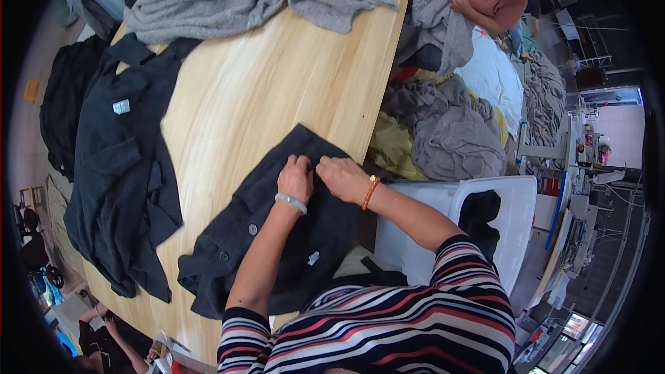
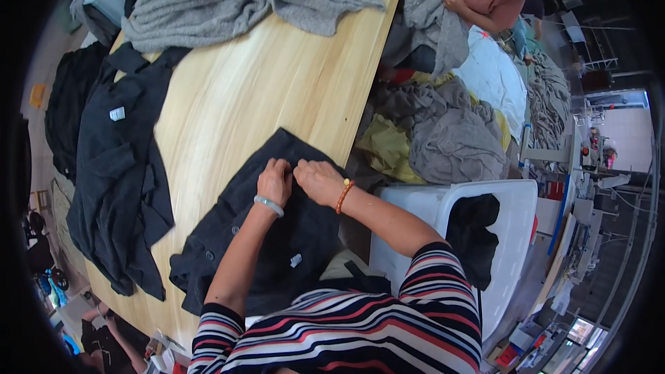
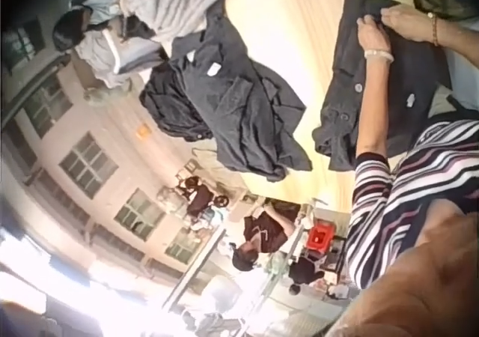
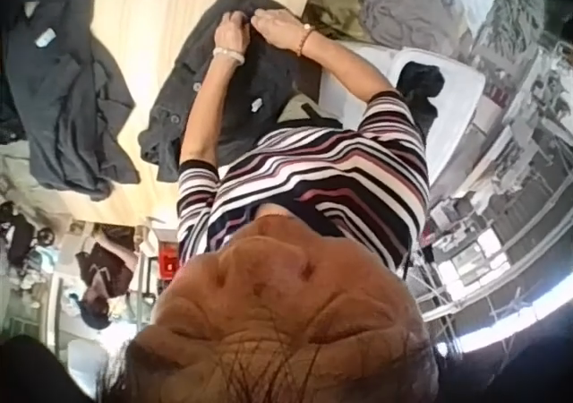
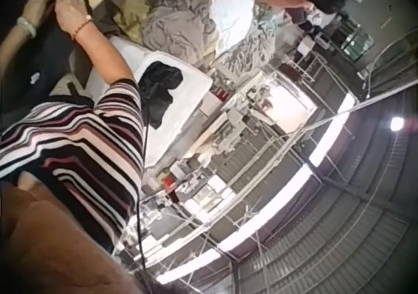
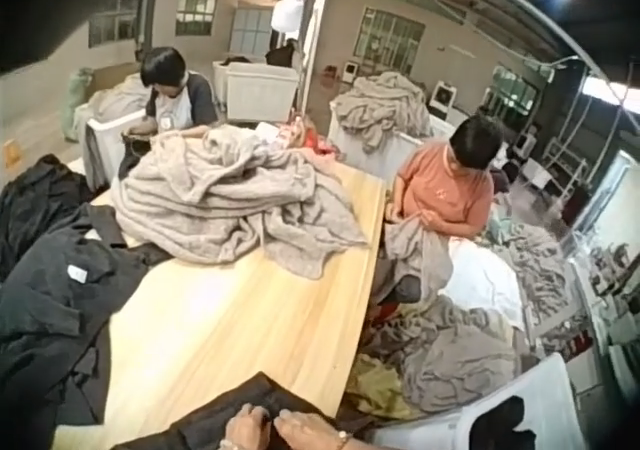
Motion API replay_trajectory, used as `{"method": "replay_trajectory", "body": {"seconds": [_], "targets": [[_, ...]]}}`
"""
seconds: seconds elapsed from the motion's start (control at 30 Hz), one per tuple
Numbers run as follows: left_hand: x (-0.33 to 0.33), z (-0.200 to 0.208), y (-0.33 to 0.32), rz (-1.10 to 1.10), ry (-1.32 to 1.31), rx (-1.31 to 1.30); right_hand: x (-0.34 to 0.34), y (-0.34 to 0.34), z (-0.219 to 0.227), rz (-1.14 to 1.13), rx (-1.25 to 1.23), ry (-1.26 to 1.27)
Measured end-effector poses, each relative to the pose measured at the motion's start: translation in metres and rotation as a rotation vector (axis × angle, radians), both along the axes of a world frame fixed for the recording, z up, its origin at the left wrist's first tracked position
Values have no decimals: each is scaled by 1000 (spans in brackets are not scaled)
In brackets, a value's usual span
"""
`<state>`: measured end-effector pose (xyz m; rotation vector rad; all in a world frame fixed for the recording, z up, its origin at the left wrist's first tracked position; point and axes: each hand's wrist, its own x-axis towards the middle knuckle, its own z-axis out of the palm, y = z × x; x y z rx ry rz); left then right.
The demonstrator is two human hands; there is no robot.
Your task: Folding and inspecting black garments on a large workbench in a garment factory.
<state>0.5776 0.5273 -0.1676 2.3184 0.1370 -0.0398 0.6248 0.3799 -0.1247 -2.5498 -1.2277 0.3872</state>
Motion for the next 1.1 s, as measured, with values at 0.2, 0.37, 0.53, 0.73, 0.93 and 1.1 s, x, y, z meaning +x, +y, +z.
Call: {"method": "replay_trajectory", "body": {"seconds": [0.2, 0.37, 0.53, 0.73, 0.93, 1.1], "targets": [[-2, -47, 20, 220, 324, -877, 0, 9, -6, -72, 79, 127], [1, -30, 25, 312, 505, -1095, -3, 15, 3, -178, 132, 219], [3, -26, 29, 229, 577, -1156, 0, 13, -2, -178, 104, 261], [-14, -4, 26, 10, 335, -963, 6, 3, -9, -103, 51, 280], [-20, 5, 11, 19, 20, -398, 9, -4, -3, -45, 60, 377], [-25, -9, 15, 44, 58, -416, 8, -3, -12, 45, 72, 371]]}}
